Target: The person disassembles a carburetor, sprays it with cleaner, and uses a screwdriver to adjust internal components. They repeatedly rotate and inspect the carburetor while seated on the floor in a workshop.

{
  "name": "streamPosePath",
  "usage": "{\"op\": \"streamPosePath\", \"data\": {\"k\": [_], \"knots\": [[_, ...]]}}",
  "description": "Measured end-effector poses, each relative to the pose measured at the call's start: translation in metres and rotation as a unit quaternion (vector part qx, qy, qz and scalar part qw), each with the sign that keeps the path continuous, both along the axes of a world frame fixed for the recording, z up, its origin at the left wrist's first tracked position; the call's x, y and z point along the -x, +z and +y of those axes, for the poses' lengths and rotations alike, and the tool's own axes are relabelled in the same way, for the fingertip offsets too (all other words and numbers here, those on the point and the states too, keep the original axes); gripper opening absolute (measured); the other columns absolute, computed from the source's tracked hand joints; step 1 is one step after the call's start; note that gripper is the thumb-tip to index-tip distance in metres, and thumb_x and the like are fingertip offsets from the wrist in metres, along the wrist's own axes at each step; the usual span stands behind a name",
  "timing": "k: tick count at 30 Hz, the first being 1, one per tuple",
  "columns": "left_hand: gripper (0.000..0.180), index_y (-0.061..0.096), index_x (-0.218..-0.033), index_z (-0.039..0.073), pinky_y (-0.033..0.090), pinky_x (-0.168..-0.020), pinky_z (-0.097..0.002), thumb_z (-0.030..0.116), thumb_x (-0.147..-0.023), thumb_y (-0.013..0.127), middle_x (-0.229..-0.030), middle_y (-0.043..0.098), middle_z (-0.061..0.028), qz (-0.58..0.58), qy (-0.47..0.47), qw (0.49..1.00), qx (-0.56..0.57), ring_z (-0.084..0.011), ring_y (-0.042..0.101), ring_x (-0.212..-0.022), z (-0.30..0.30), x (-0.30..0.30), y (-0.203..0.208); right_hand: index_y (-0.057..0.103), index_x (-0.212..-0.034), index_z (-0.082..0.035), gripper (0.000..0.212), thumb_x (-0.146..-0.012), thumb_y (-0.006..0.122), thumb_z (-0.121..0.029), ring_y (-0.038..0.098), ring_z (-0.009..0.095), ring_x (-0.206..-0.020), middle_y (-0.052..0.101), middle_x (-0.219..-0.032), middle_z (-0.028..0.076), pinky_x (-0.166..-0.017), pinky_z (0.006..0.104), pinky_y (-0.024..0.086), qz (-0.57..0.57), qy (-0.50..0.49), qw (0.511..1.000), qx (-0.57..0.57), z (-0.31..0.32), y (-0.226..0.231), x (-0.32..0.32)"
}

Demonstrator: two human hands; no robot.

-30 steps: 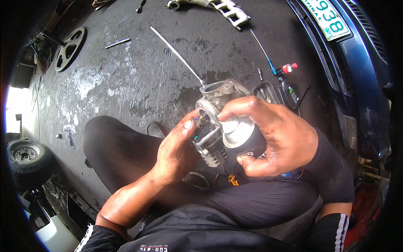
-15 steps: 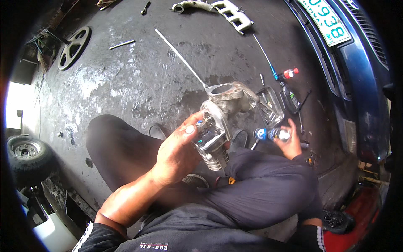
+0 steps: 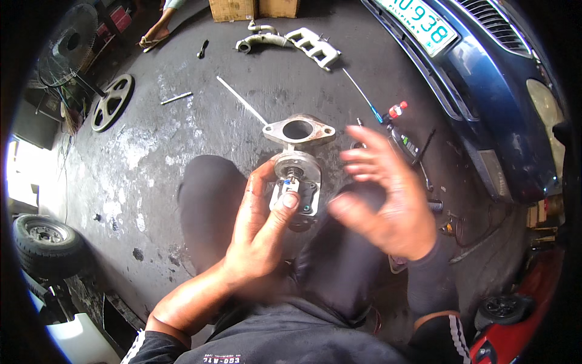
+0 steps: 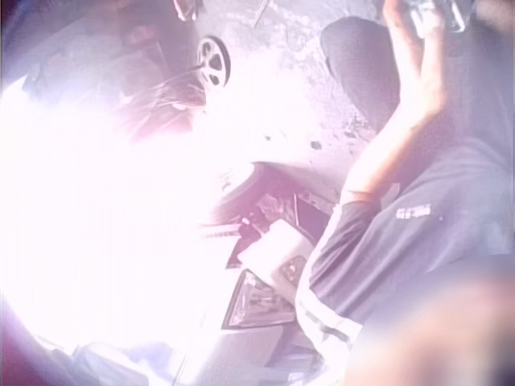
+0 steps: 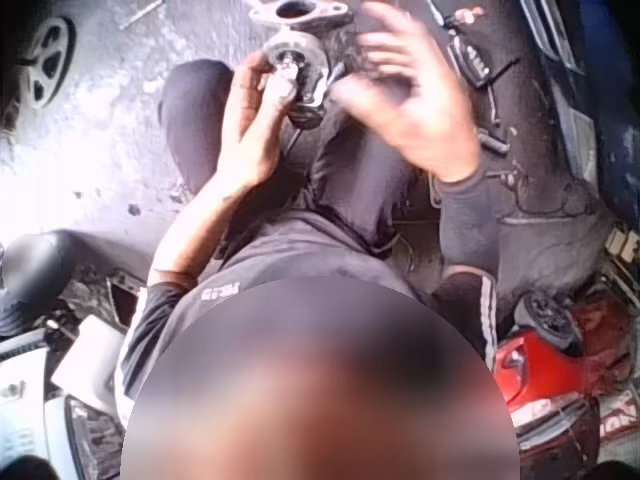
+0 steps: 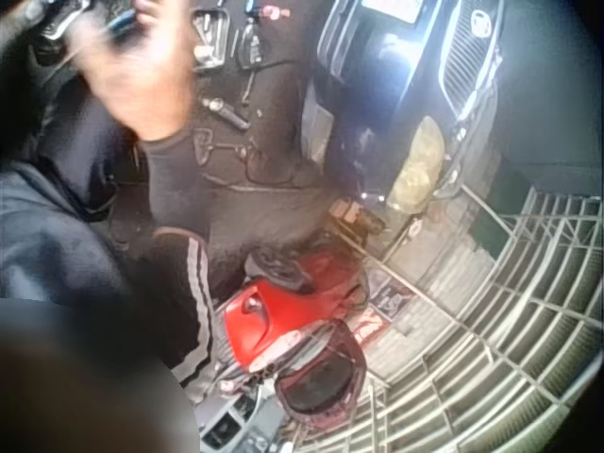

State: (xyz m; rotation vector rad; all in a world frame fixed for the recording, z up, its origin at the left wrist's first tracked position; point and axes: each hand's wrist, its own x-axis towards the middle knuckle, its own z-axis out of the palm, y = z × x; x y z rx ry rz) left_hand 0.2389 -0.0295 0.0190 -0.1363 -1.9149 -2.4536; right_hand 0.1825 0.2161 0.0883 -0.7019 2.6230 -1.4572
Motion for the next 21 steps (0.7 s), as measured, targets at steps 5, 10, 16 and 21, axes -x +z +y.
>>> {"op": "streamPosePath", "data": {"k": [5,10,16,21], "knots": [[0.062,0.039,-0.169,-0.006,0.041,-0.128,-0.0460,0.019,-0.118,0.064,-0.160,0.055,-0.0261,0.037,0.010,0.997,0.062,-0.0327,0.053,-0.153,-0.008,-0.014,0.006,0.018,-0.184,-0.010,0.122,-0.090,0.094,-0.005,0.067,0.026,-0.139,0.063,-0.153,0.018,-0.120,0.0449,0.055,-0.215,0.056,0.953,0.206,-0.049,0.006,0.006],[0.068,0.032,-0.173,-0.005,0.054,-0.119,-0.0443,0.007,-0.116,0.067,-0.156,0.063,-0.0246,0.034,-0.043,0.976,0.213,-0.0311,0.067,-0.143,-0.039,-0.011,0.009,0.021,-0.181,-0.004,0.119,-0.088,0.096,-0.001,0.070,0.026,-0.134,0.062,-0.156,0.020,-0.113,0.0428,0.061,-0.172,0.112,0.959,0.193,-0.050,-0.018,0.014],[0.081,0.039,-0.169,-0.005,0.060,-0.114,-0.0488,0.008,-0.103,0.085,-0.143,0.073,-0.0283,0.060,-0.057,0.944,0.318,-0.0368,0.077,-0.132,-0.061,-0.009,0.013,0.025,-0.178,-0.002,0.117,-0.087,0.099,-0.004,0.073,0.026,-0.130,0.066,-0.151,0.021,-0.112,0.0426,0.062,-0.166,0.160,0.960,0.157,-0.051,-0.036,0.020],[0.070,0.056,-0.155,-0.007,0.061,-0.114,-0.0470,0.006,-0.096,0.092,-0.134,0.079,-0.0260,0.132,-0.005,0.893,0.430,-0.0348,0.078,-0.130,-0.064,-0.004,0.012,0.025,-0.176,0.003,0.112,-0.091,0.097,-0.009,0.080,0.026,-0.114,0.078,-0.128,0.023,-0.103,0.0413,0.065,-0.097,0.180,0.974,0.101,-0.051,-0.041,0.028]]}}
